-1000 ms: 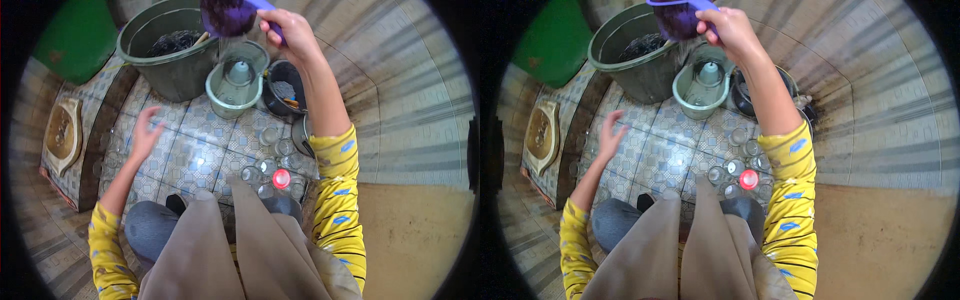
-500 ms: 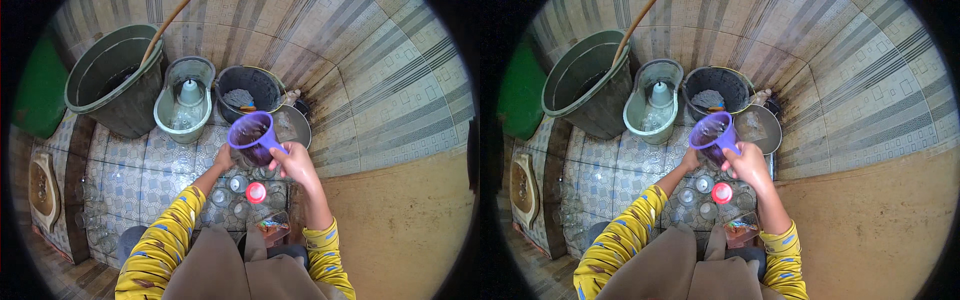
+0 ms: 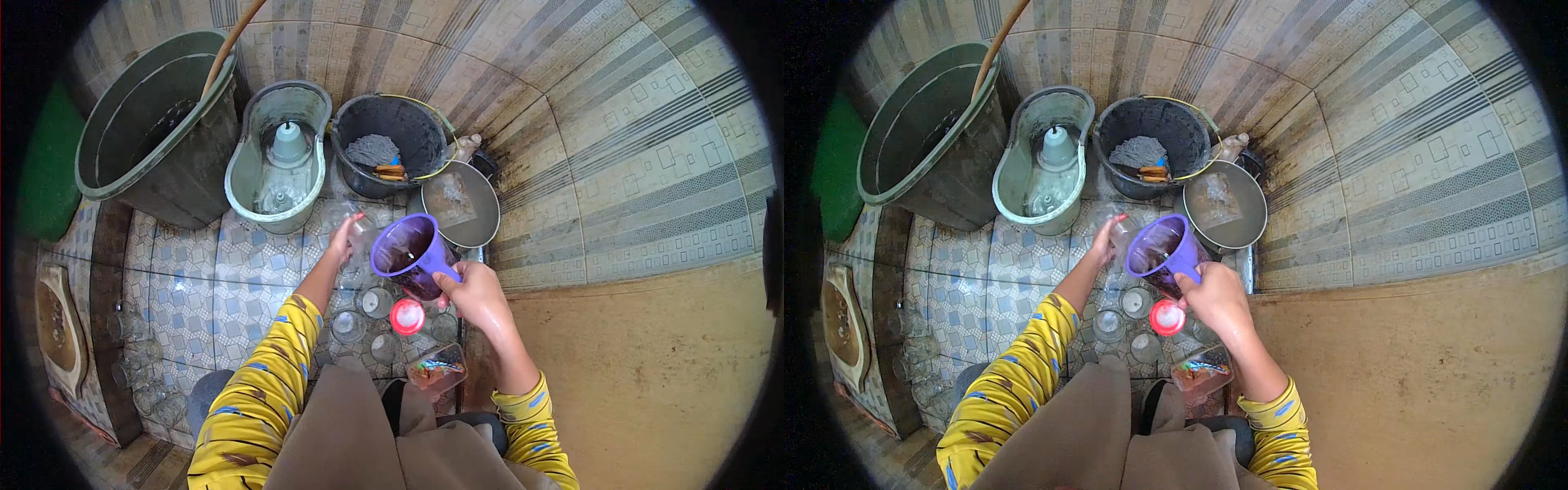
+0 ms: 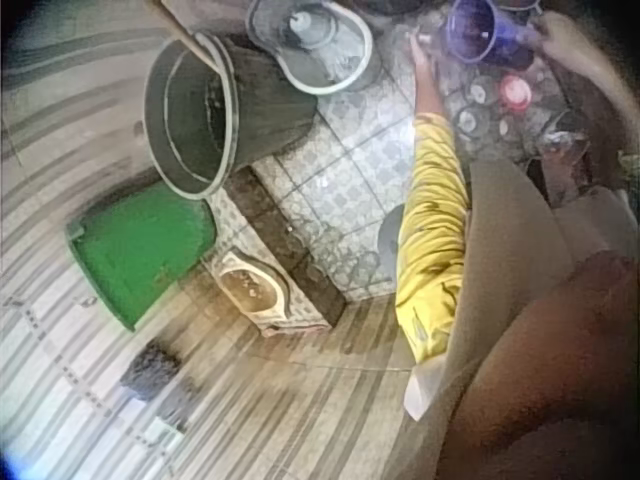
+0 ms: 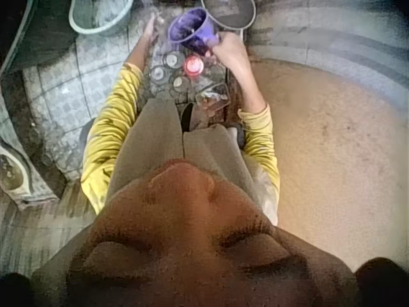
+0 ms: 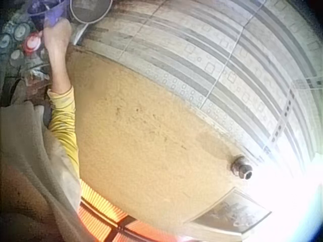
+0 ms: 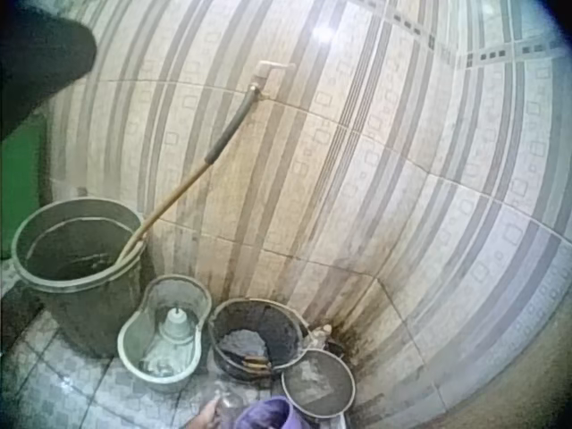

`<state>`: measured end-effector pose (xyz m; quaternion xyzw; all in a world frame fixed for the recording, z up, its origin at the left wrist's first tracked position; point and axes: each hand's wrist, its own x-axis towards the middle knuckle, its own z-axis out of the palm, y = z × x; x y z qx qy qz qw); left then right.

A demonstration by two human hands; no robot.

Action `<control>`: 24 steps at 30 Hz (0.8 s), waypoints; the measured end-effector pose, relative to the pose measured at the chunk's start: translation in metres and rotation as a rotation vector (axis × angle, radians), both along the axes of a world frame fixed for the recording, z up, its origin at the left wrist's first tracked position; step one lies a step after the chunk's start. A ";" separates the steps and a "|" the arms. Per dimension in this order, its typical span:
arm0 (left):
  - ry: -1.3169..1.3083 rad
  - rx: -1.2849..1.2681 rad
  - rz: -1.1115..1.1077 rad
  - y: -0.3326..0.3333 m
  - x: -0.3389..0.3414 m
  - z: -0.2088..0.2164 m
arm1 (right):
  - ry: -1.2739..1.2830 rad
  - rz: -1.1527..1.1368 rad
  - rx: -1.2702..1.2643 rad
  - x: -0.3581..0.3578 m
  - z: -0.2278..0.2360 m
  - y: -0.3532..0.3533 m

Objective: The recorder washes several glass cups and mugs in a basin and then dries them with a cloth.

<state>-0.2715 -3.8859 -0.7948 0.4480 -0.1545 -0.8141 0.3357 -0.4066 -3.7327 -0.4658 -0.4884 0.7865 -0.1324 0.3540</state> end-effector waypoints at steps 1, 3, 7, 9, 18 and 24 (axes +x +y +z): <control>-0.001 0.002 -0.004 0.000 -0.003 0.005 | 0.045 0.014 -0.004 0.001 0.000 -0.001; 0.419 0.139 0.009 0.003 -0.008 0.026 | 0.042 0.004 -0.011 0.002 0.001 -0.003; 0.458 0.289 -0.064 0.000 0.000 0.043 | -0.031 -0.058 -0.024 0.018 0.008 -0.009; 0.208 -0.014 -0.067 0.003 0.001 0.046 | 0.009 -0.022 -0.086 0.021 0.000 -0.010; -0.937 -1.108 0.001 0.014 0.014 0.060 | 0.273 0.015 -0.240 0.030 -0.014 -0.018; -0.584 -0.683 0.132 0.009 0.013 0.055 | 0.399 0.080 -0.328 0.041 -0.005 -0.017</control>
